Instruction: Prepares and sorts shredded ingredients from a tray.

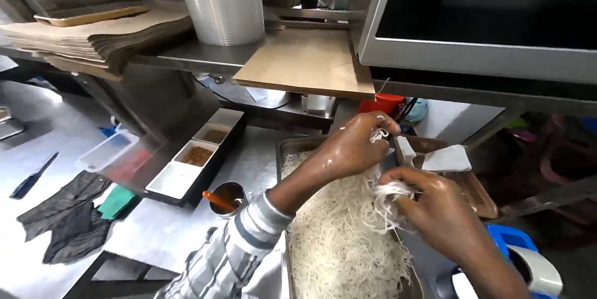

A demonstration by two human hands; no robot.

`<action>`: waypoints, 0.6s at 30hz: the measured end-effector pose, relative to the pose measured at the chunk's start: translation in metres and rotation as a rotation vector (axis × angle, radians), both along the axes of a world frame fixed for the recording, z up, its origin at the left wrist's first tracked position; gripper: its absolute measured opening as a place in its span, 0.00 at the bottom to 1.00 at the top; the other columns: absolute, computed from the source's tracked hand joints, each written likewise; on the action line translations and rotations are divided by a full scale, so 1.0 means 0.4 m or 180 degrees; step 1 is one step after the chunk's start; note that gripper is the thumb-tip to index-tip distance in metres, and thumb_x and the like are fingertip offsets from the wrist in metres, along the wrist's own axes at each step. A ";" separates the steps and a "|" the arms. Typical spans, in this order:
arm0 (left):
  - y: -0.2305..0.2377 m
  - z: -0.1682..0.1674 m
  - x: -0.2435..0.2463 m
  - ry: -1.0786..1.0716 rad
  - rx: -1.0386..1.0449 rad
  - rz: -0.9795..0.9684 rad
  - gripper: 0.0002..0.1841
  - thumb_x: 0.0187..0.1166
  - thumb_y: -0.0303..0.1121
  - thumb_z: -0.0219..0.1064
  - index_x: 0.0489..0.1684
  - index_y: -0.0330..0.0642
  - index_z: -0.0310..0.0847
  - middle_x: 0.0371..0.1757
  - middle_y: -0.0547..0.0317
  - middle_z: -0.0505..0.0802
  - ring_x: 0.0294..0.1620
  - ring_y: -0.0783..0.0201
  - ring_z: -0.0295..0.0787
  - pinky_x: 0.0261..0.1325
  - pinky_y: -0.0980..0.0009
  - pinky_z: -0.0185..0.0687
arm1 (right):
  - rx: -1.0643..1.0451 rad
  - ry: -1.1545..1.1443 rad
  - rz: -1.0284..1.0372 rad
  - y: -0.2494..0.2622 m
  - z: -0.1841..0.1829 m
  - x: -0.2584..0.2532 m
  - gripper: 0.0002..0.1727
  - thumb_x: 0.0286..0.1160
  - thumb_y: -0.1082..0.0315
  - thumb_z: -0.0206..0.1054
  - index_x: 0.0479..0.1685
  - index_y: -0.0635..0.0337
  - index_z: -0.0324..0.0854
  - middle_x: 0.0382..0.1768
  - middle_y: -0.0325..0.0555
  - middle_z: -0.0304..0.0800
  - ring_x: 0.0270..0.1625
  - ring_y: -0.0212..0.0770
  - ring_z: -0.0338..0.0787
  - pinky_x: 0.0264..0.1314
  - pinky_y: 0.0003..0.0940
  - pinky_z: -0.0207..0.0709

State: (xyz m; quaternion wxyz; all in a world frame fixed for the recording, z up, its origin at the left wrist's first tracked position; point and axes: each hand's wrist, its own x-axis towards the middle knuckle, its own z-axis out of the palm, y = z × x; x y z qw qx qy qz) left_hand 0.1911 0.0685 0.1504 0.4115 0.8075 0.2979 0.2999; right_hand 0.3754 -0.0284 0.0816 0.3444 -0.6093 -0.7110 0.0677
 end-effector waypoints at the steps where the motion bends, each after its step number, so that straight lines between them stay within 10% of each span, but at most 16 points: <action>1: -0.001 -0.002 0.003 -0.0027 -0.0105 0.0023 0.13 0.82 0.22 0.62 0.61 0.39 0.84 0.50 0.52 0.90 0.44 0.62 0.86 0.47 0.62 0.84 | -0.0083 0.0133 -0.0039 0.003 -0.005 -0.006 0.13 0.59 0.62 0.71 0.45 0.46 0.90 0.36 0.32 0.92 0.34 0.34 0.90 0.34 0.42 0.86; 4: -0.023 0.002 0.000 -0.0189 -0.0467 0.0115 0.18 0.81 0.20 0.60 0.67 0.39 0.81 0.56 0.48 0.89 0.45 0.59 0.87 0.46 0.60 0.85 | -0.0005 0.0407 -0.0218 0.013 -0.011 -0.039 0.19 0.62 0.52 0.72 0.52 0.47 0.89 0.36 0.29 0.92 0.35 0.28 0.90 0.36 0.32 0.88; 8: -0.045 0.002 -0.014 -0.0154 -0.0325 0.0109 0.16 0.79 0.18 0.66 0.63 0.39 0.84 0.54 0.48 0.91 0.40 0.59 0.88 0.41 0.62 0.86 | 0.0333 0.0131 -0.0365 0.026 -0.032 -0.060 0.13 0.67 0.57 0.62 0.41 0.52 0.88 0.25 0.34 0.85 0.26 0.33 0.86 0.27 0.39 0.81; 18: -0.007 -0.047 -0.086 0.0065 -0.0037 0.0424 0.12 0.81 0.21 0.65 0.59 0.37 0.86 0.40 0.49 0.88 0.33 0.60 0.83 0.37 0.63 0.82 | 0.0308 -0.0234 -0.0389 -0.047 -0.009 -0.007 0.21 0.75 0.58 0.55 0.49 0.58 0.92 0.32 0.45 0.93 0.31 0.41 0.91 0.32 0.48 0.84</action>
